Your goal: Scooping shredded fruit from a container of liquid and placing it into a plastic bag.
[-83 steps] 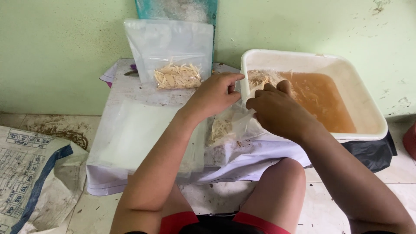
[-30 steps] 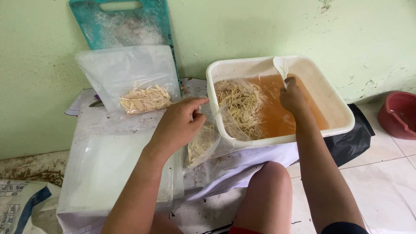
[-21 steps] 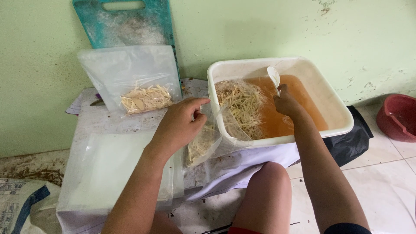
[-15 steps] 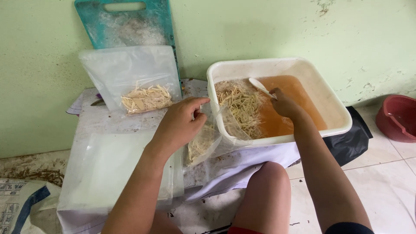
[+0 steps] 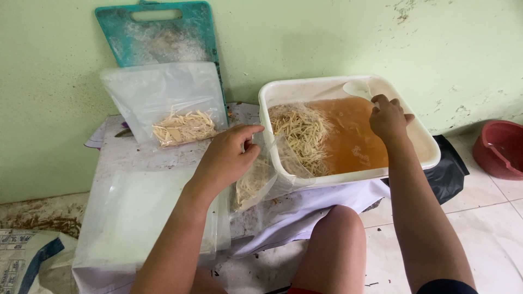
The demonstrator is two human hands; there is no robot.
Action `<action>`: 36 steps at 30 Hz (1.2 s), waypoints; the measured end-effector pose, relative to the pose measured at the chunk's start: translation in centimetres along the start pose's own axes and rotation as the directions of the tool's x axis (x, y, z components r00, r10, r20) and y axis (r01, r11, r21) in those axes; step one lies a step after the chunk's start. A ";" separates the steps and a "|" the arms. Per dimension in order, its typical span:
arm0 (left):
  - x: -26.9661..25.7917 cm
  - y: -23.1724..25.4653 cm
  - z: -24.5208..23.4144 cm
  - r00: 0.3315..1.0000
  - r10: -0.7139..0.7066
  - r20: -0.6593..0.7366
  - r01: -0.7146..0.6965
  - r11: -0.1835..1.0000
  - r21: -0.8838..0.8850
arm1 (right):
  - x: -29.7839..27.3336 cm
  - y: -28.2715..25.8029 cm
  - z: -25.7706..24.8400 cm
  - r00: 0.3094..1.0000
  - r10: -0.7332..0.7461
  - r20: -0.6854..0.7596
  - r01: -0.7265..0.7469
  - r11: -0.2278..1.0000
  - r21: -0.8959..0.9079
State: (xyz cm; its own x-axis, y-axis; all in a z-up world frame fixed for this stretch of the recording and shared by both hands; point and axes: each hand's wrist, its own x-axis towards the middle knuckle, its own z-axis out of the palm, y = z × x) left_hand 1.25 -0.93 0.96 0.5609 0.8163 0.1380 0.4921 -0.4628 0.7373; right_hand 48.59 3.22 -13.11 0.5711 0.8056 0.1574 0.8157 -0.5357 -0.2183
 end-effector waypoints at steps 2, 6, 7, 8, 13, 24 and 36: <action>-0.1 0.3 -0.1 1.000 -0.002 -0.006 0.002 1.000 -0.009 | -0.4 -0.7 -1.0 1.000 -0.015 -0.002 0.015 1.000 0.006; -0.1 0.4 -0.1 1.000 -0.011 -0.016 0.011 1.000 -0.009 | -0.4 -0.8 -1.1 0.999 -0.024 -0.047 0.025 1.000 0.016; -0.1 0.4 -0.1 1.000 -0.011 -0.014 0.011 1.000 -0.008 | -0.4 -0.9 -0.6 0.999 -0.022 -0.046 0.023 1.000 0.017; 0.0 0.3 0.0 1.000 -0.012 -0.006 0.012 1.000 -0.002 | -0.4 -0.9 -0.2 0.999 -0.030 -0.044 0.029 0.999 -0.023; -0.1 0.8 0.0 1.000 -0.025 -0.003 0.025 1.000 -0.003 | 0.2 0.2 2.3 1.000 -0.016 -0.011 0.015 0.999 -0.048; 0.1 0.1 0.2 0.997 -0.047 -0.059 0.049 0.998 0.037 | -0.2 4.8 -4.6 0.909 0.075 0.410 0.021 0.974 -0.227; -0.3 -0.7 -0.2 0.992 -0.003 -0.124 0.012 0.997 0.072 | -2.3 7.5 -11.5 0.905 0.240 0.351 0.095 0.691 -0.716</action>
State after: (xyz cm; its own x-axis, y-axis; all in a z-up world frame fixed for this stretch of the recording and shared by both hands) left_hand 0.63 -0.78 0.51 0.4729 0.8540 0.2170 0.5451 -0.4770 0.6894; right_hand 54.46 -5.58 -4.07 0.6804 0.6896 -0.2481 0.6836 -0.4753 0.5539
